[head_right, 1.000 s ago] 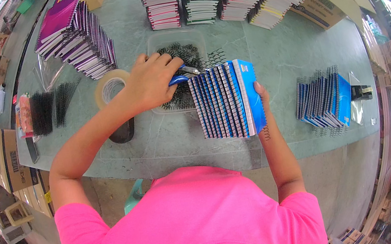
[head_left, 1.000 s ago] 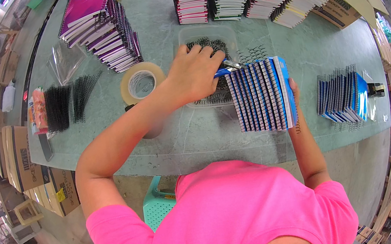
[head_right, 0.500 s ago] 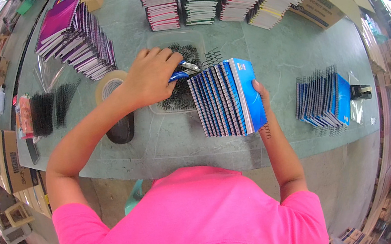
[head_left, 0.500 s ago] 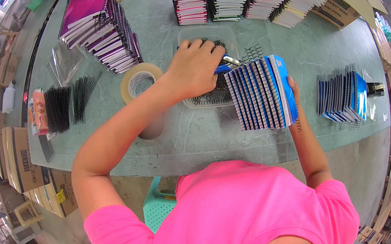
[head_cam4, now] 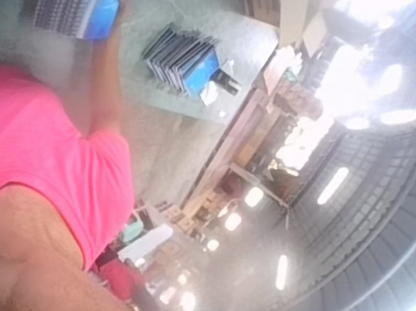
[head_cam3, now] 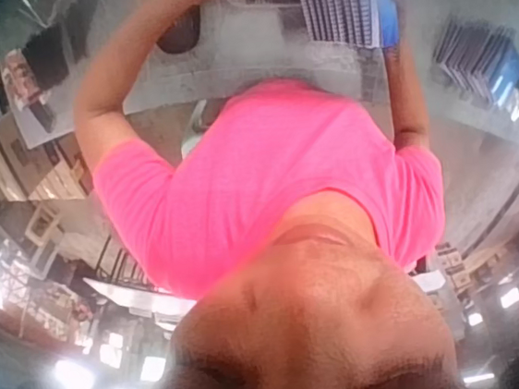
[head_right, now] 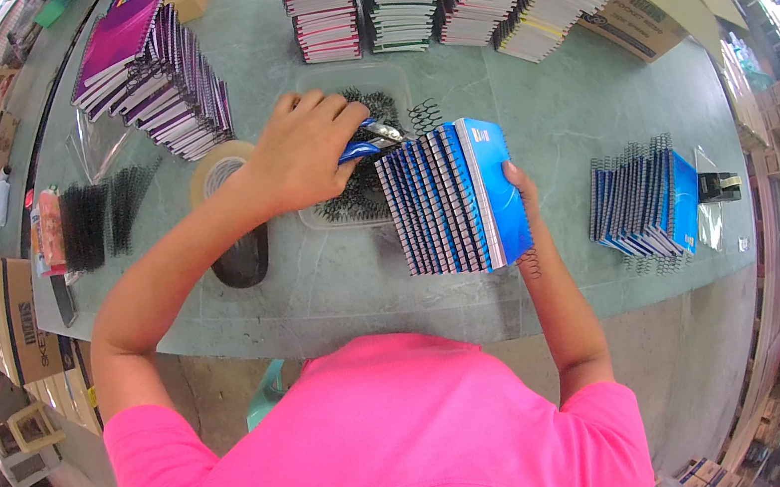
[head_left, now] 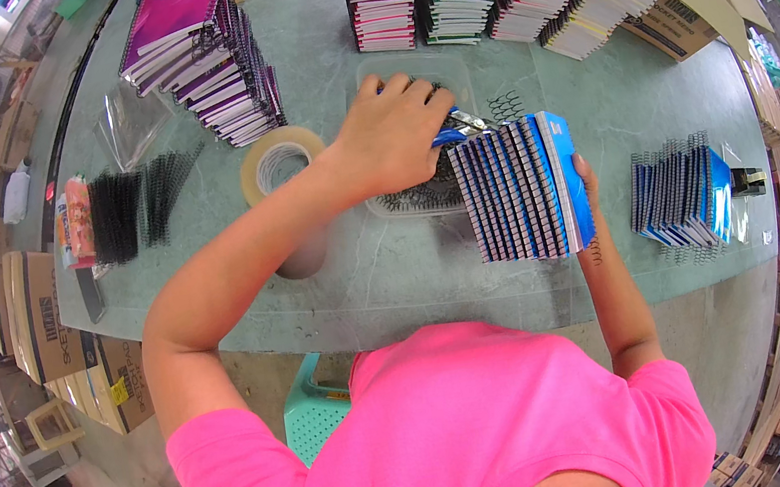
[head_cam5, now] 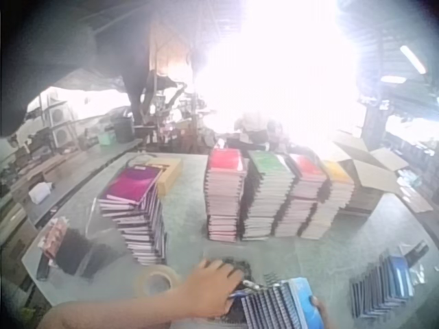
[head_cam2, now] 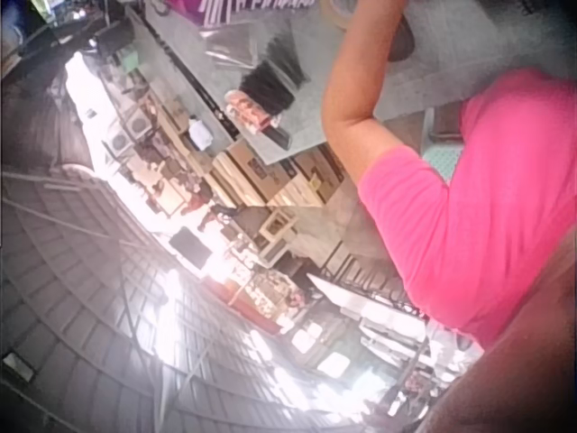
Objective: The person trims the excess wire from spiral notebooks using pliers and stacks the finished notebooks onto a table.
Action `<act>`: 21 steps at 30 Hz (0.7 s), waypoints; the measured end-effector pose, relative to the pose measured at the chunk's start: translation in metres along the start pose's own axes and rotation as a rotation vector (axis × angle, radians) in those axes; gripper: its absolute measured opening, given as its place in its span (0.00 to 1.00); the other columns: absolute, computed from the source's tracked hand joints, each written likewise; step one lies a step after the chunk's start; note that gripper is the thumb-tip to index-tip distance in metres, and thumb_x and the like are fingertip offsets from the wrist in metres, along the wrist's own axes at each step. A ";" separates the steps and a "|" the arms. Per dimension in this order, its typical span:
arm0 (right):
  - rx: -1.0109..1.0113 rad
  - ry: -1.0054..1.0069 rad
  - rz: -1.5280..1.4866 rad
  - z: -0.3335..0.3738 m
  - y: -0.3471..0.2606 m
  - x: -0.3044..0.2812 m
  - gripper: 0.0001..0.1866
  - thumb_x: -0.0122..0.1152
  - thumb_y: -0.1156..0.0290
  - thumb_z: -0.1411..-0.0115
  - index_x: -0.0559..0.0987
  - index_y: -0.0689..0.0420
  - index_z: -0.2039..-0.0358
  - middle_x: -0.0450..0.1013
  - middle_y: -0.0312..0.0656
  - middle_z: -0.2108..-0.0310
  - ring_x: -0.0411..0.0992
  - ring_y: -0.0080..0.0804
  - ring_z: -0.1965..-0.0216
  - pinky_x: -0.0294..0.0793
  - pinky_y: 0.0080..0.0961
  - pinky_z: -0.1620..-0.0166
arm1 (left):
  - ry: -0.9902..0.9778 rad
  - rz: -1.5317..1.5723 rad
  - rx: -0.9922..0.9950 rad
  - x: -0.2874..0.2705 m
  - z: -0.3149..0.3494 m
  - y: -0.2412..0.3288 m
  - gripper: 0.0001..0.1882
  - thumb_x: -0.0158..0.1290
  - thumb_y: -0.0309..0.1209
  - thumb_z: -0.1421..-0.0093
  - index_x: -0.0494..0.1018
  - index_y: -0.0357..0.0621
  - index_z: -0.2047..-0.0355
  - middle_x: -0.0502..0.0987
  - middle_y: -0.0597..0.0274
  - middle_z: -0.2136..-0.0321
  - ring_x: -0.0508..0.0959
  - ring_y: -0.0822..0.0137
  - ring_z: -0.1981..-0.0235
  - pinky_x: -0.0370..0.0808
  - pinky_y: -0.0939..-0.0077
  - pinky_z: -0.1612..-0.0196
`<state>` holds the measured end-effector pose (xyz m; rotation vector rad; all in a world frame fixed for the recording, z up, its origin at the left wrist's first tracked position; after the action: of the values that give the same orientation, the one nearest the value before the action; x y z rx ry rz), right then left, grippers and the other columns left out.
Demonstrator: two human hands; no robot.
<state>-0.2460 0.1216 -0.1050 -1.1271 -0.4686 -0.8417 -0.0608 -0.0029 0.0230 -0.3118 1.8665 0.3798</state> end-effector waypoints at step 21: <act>0.030 0.045 0.115 0.001 -0.001 0.011 0.40 0.60 0.50 0.58 0.64 0.67 0.52 0.69 0.54 0.59 0.70 0.43 0.62 0.71 0.36 0.57 | -0.020 0.087 -0.005 -0.002 -0.003 0.003 0.16 0.55 0.31 0.57 0.67 0.42 0.66 0.71 0.57 0.71 0.71 0.56 0.65 0.67 0.63 0.63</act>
<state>-0.2399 0.1190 -0.0963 -1.0951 -0.3750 -0.7560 -0.0639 -0.0012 0.0265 -0.2305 1.8635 0.4453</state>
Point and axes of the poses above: each hand's wrist, its own z-axis away from the middle knuckle, its own x-axis out of the palm, y = z × x, the point moved 6 cm from there along -z, towards the middle knuckle
